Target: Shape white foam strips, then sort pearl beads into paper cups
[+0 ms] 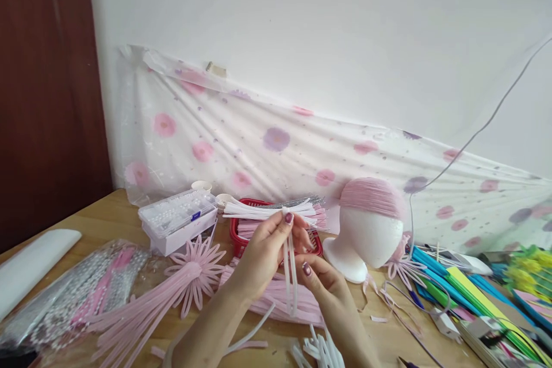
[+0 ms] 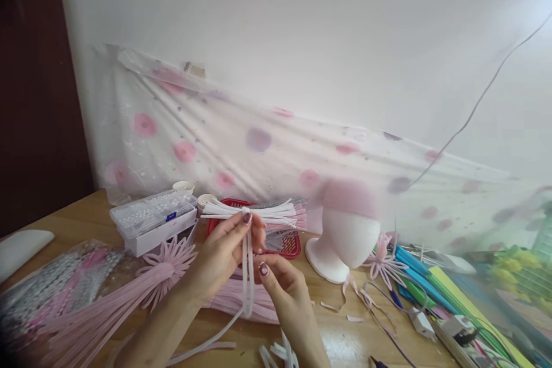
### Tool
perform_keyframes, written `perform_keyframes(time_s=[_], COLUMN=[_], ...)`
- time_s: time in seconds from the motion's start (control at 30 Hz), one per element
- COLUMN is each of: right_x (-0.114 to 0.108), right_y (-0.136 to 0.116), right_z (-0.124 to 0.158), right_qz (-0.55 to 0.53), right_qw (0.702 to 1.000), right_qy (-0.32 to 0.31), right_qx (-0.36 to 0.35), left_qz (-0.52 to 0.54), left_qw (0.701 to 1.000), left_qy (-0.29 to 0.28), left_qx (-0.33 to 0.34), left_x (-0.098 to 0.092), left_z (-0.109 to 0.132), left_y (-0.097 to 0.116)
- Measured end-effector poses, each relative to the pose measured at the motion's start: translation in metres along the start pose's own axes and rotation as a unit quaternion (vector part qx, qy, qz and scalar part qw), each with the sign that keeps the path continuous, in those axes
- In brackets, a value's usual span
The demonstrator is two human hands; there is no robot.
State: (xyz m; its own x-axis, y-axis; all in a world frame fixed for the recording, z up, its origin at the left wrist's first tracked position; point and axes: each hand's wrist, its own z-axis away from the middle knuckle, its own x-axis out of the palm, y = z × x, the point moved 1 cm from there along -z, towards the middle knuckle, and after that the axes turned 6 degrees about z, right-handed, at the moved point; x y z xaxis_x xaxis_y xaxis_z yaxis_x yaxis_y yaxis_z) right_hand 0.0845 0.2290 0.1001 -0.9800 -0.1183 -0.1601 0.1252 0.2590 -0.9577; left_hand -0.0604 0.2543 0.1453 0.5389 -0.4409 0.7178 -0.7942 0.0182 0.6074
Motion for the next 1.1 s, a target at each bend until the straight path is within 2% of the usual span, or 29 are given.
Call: perform_keyframes(time_s=[0.1, 0.17, 0.27, 0.33, 0.57, 0.73, 0.97, 1.1], right_x=[0.0, 0.001, 0.004, 0.004, 0.001, -0.001, -0.005, 0.001], right_y=[-0.014, -0.018, -0.021, -0.023, -0.024, -0.029, -0.035, -0.035], right_z=[0.005, 0.008, 0.013, 0.016, 0.021, 0.025, 0.029, 0.025], right_qz=[0.033, 0.035, 0.054, 0.071, 0.087, 0.088, 0.116, 0.053], right_qw=[0.997, 0.994, 0.989, 0.986, 0.988, 0.988, 0.988, 0.997], right_qy=[0.028, 0.053, 0.102, 0.115, 0.095, 0.095, 0.072, 0.018], right_qx=[-0.061, -0.084, -0.095, -0.093, -0.084, -0.087, -0.07, -0.059], left_qz=[-0.083, -0.11, -0.116, -0.122, -0.18, -0.207, -0.253, -0.226], left_qw=[0.994, 0.99, 0.99, 0.99, 0.982, 0.977, 0.966, 0.971], left_qy=[-0.023, -0.032, -0.004, 0.028, 0.064, 0.058, 0.05, 0.074], left_qx=[-0.064, -0.084, -0.079, -0.059, -0.001, 0.016, 0.027, 0.023], left_x=[0.003, 0.007, 0.013, 0.015, 0.02, 0.029, 0.026, 0.023], left_z=[0.003, 0.006, 0.012, 0.014, 0.02, 0.026, 0.029, 0.026], left_y=[-0.014, -0.022, -0.028, -0.03, -0.028, -0.022, -0.02, -0.021])
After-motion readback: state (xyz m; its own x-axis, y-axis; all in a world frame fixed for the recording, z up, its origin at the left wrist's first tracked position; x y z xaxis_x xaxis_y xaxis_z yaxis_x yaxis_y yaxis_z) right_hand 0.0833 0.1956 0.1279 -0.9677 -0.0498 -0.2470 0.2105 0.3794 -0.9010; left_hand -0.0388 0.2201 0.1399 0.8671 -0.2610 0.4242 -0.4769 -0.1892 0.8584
